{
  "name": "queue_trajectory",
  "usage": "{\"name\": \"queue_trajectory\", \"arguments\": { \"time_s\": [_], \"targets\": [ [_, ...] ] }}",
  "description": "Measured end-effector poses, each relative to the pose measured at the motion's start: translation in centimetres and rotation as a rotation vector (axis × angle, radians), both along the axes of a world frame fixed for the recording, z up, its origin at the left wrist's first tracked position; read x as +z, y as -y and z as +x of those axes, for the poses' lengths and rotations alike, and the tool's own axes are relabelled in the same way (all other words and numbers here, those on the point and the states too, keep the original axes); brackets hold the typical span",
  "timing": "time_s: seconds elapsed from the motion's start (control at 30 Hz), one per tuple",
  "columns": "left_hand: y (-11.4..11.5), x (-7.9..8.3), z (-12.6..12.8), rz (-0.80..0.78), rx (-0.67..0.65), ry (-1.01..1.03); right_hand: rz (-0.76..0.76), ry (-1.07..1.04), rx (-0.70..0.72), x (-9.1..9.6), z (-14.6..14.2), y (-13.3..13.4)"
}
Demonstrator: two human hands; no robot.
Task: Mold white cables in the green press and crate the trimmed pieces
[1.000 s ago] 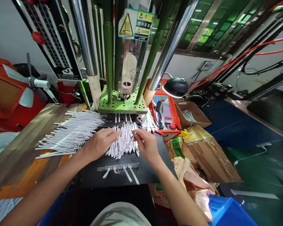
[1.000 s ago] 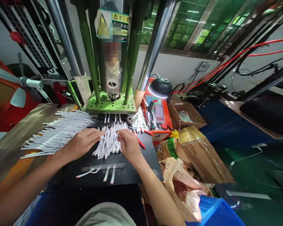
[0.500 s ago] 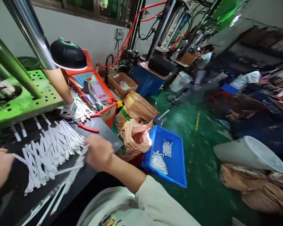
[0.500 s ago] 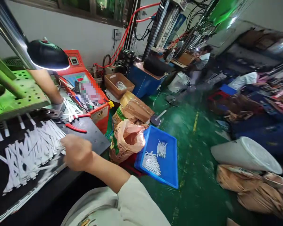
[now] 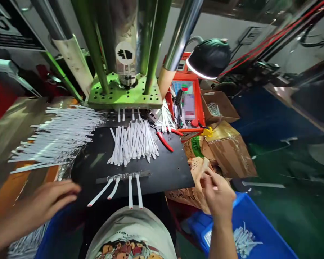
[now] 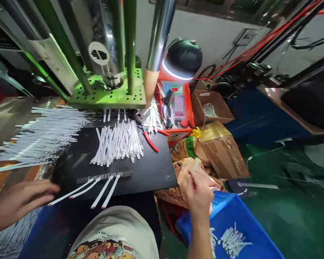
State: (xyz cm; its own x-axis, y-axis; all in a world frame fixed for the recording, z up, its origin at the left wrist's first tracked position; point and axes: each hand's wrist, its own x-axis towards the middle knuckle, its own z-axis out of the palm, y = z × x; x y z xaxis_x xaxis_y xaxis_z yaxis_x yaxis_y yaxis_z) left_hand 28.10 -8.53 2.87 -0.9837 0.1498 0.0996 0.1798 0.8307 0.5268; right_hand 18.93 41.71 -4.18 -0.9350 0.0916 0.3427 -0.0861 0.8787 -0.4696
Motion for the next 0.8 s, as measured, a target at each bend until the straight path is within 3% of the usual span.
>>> {"name": "queue_trajectory", "arguments": {
  "time_s": [0.07, 0.13, 0.23, 0.33, 0.47, 0.57, 0.67, 0.73, 0.8],
  "targets": [
    [-2.1, -0.2, -1.4, 0.034, -0.06, -0.069, -0.18, 0.001, 0.478, 1.8, -0.1, 6.7],
    [-4.5, -0.6, -2.7, 0.132, -0.113, -0.134, -0.324, -0.004, 0.813, 3.1, -0.2, 12.6],
    [-7.3, -1.8, -3.7, 0.32, -0.243, -0.194, -0.423, -0.078, 0.997, 3.3, 0.1, 18.0],
    [-8.6, -2.5, -4.0, 0.434, -0.214, -0.202, -0.519, -0.093, 0.972, 3.4, -0.1, 19.4],
    [-9.7, -2.3, -5.9, 0.422, 0.1, -0.077, -0.613, 0.138, 0.672, 5.0, -4.1, 17.7],
    [-9.9, -2.2, -9.5, 0.348, 0.206, 0.102, -0.465, 0.406, 0.597, 5.1, -10.2, 17.2],
    [-8.7, -1.8, -12.1, 0.265, 0.219, 0.123, -0.205, 0.478, 0.588, 3.8, -15.0, 17.8],
    [-7.5, -1.3, -11.7, 0.181, 0.217, 0.109, -0.017, 0.369, 0.528, 3.0, -16.2, 18.1],
    [-5.8, -0.8, -9.4, 0.106, 0.194, 0.109, 0.121, 0.17, 0.482, 2.9, -15.9, 18.4]
  ]
}}
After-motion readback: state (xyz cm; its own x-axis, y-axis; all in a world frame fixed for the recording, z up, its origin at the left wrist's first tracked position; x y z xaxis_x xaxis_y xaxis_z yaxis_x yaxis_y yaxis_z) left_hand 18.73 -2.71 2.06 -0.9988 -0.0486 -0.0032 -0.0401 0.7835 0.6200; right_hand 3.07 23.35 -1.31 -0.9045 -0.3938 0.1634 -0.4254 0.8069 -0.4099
